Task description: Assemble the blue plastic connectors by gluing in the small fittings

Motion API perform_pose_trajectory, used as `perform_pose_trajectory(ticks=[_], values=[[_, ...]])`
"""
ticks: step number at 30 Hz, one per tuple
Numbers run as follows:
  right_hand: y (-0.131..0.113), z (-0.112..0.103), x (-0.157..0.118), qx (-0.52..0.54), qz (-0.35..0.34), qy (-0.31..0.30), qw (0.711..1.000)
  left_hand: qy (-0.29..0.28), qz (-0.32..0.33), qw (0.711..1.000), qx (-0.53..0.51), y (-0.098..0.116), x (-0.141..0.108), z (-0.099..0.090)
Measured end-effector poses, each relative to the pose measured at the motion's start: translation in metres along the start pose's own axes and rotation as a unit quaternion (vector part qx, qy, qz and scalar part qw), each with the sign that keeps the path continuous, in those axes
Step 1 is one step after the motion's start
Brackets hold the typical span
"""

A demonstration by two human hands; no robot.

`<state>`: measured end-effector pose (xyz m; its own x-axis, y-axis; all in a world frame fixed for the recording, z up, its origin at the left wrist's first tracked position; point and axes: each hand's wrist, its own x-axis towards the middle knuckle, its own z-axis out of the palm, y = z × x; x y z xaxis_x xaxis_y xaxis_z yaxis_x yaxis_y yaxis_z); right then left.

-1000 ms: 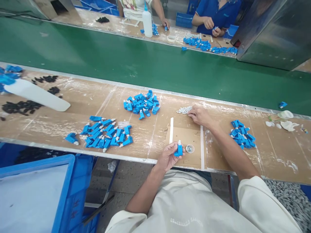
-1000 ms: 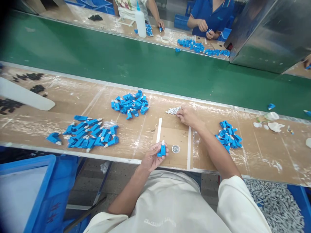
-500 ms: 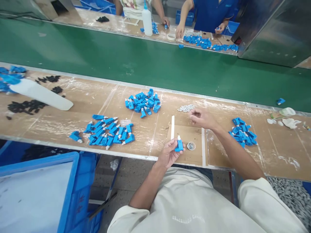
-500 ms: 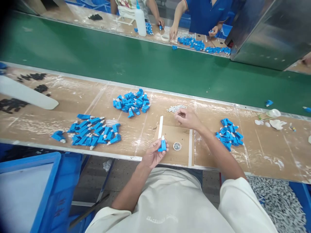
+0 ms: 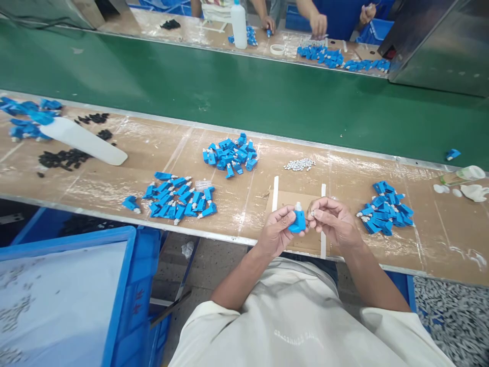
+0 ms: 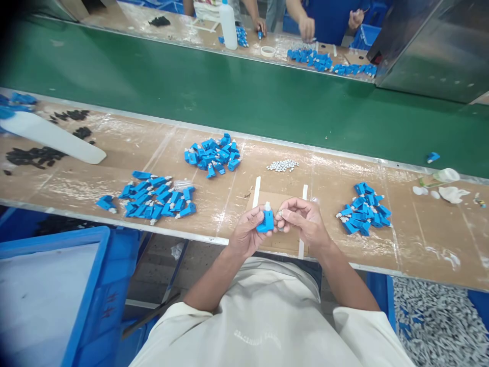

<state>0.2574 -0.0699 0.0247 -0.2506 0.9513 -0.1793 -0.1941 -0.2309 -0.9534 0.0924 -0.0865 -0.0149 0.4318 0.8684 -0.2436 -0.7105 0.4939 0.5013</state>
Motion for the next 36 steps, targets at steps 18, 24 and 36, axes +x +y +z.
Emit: perform_pose_trajectory(ticks=[18,24,36], values=[[0.023,0.005,-0.005,0.060,-0.055,0.043,0.996,0.056,-0.017,0.998,-0.024,-0.002,-0.005,-0.011],[0.026,0.004,-0.006,0.035,-0.051,0.076,0.995,0.066,-0.020,0.997,-0.031,-0.001,-0.007,-0.011],[0.024,0.010,-0.018,-0.042,-0.061,0.067,0.995,0.059,0.030,0.998,0.018,-0.004,-0.003,-0.014]])
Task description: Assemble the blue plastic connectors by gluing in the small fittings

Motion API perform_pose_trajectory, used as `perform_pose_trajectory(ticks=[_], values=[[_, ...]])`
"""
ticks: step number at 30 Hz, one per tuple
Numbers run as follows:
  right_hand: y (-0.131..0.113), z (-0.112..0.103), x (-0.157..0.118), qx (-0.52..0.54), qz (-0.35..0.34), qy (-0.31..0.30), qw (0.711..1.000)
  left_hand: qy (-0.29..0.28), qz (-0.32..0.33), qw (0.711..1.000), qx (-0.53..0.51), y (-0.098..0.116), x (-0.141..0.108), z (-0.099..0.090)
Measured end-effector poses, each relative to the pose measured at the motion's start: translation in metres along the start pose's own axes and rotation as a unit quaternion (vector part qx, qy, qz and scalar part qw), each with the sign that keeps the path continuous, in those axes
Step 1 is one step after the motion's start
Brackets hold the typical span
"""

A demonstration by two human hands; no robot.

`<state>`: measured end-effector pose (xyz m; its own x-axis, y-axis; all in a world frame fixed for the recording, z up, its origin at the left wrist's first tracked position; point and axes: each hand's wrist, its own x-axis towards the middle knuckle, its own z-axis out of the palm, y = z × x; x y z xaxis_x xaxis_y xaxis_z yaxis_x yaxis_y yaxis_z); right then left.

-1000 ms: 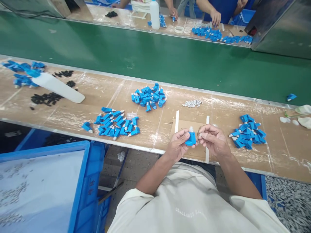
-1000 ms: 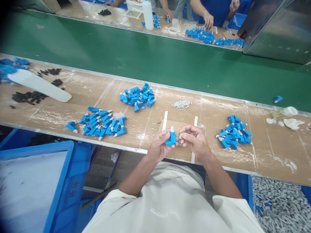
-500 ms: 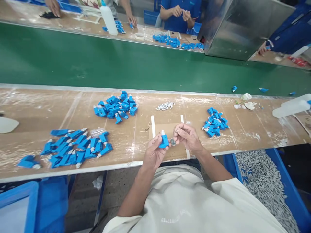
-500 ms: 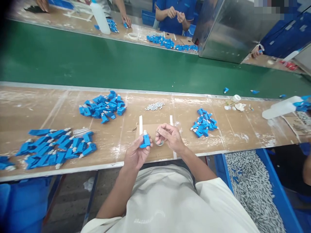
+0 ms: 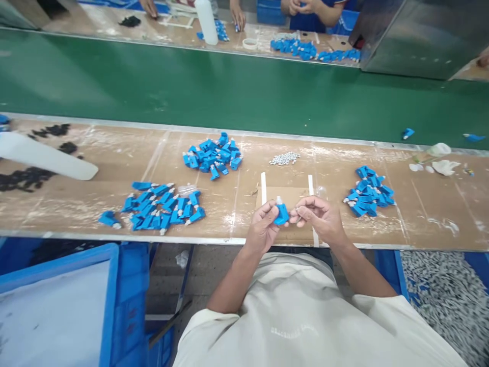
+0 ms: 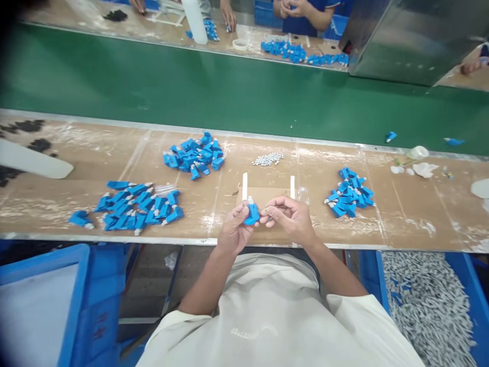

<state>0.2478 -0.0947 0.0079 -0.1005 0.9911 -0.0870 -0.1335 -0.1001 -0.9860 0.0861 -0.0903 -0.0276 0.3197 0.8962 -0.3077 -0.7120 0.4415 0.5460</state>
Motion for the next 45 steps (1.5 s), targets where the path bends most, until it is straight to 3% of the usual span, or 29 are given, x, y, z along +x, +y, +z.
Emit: perform_pose_trajectory(ticks=[4,18,27,31,35,40,45], values=[[0.001,0.005,0.002,0.001,0.000,-0.013,1.000,-0.016,0.025,0.999,0.041,-0.001,0.000,-0.002],[0.010,0.015,0.003,0.006,0.016,0.017,1.000,0.011,0.069,0.994,0.088,-0.005,0.002,-0.003],[0.006,0.017,0.000,-0.098,-0.038,0.061,0.993,0.006,0.140,0.978,0.157,-0.012,0.007,-0.010],[0.006,0.015,0.002,-0.104,-0.023,0.053,0.993,-0.011,0.164,0.965,0.205,-0.011,0.011,-0.015],[0.010,0.008,0.010,-0.042,0.032,0.044,0.998,-0.021,0.140,0.970,0.197,-0.009,0.012,-0.018],[0.012,0.001,0.015,0.085,0.145,-0.011,0.986,-0.065,0.041,0.988,0.137,-0.006,0.009,-0.013],[0.007,0.000,0.012,0.124,0.145,-0.036,0.981,-0.091,0.029,0.988,0.121,-0.002,0.006,-0.006]])
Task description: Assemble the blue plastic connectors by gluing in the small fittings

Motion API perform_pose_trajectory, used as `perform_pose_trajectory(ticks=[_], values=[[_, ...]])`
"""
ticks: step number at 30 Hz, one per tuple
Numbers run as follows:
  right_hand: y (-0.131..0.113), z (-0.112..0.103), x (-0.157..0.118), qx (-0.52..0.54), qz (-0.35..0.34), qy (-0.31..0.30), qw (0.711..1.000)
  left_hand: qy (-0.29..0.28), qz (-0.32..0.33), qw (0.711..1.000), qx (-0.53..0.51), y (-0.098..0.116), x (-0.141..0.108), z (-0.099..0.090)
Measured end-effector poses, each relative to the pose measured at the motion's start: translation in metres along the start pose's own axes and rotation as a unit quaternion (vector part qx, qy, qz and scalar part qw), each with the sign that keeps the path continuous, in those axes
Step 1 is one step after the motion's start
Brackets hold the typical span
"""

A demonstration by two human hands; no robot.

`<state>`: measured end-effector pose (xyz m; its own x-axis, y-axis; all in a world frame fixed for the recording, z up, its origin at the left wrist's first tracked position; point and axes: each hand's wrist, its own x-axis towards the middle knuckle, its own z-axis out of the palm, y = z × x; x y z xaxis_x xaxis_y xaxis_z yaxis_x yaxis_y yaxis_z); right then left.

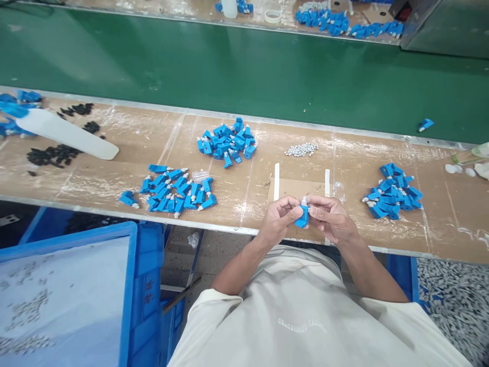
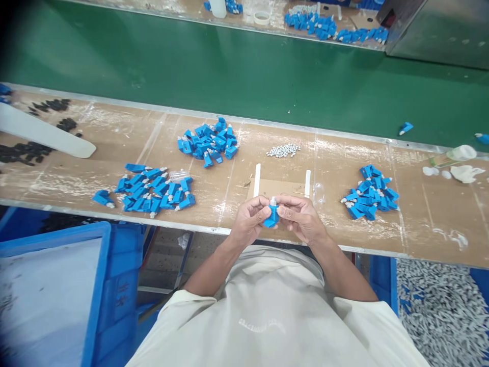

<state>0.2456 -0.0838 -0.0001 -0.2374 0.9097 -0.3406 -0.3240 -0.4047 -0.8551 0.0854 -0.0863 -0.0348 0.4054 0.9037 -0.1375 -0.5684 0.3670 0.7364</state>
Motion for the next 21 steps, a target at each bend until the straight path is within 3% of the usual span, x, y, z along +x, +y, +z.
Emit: perform_pose_trajectory(ticks=[8,11,13,16,17,19,21], values=[[-0.002,0.001,0.000,-0.002,0.000,-0.004,1.000,-0.016,0.010,0.997,0.071,0.009,-0.004,0.003],[-0.011,-0.005,0.000,-0.020,0.004,0.004,1.000,0.025,0.070,0.976,0.204,0.024,0.007,-0.009],[-0.018,-0.012,0.000,-0.035,-0.011,0.014,0.999,0.114,0.130,0.919,0.354,0.043,0.023,-0.026],[-0.022,-0.019,0.000,-0.072,-0.055,0.040,0.995,0.271,0.183,0.780,0.534,0.079,0.053,-0.059],[-0.021,-0.019,0.000,-0.089,-0.066,0.043,0.993,0.300,0.190,0.746,0.563,0.089,0.061,-0.069],[-0.018,-0.020,-0.003,-0.121,-0.069,0.041,0.989,0.344,0.202,0.696,0.597,0.104,0.070,-0.083],[-0.017,-0.024,-0.010,-0.148,-0.057,0.050,0.986,0.374,0.209,0.667,0.609,0.105,0.067,-0.086]])
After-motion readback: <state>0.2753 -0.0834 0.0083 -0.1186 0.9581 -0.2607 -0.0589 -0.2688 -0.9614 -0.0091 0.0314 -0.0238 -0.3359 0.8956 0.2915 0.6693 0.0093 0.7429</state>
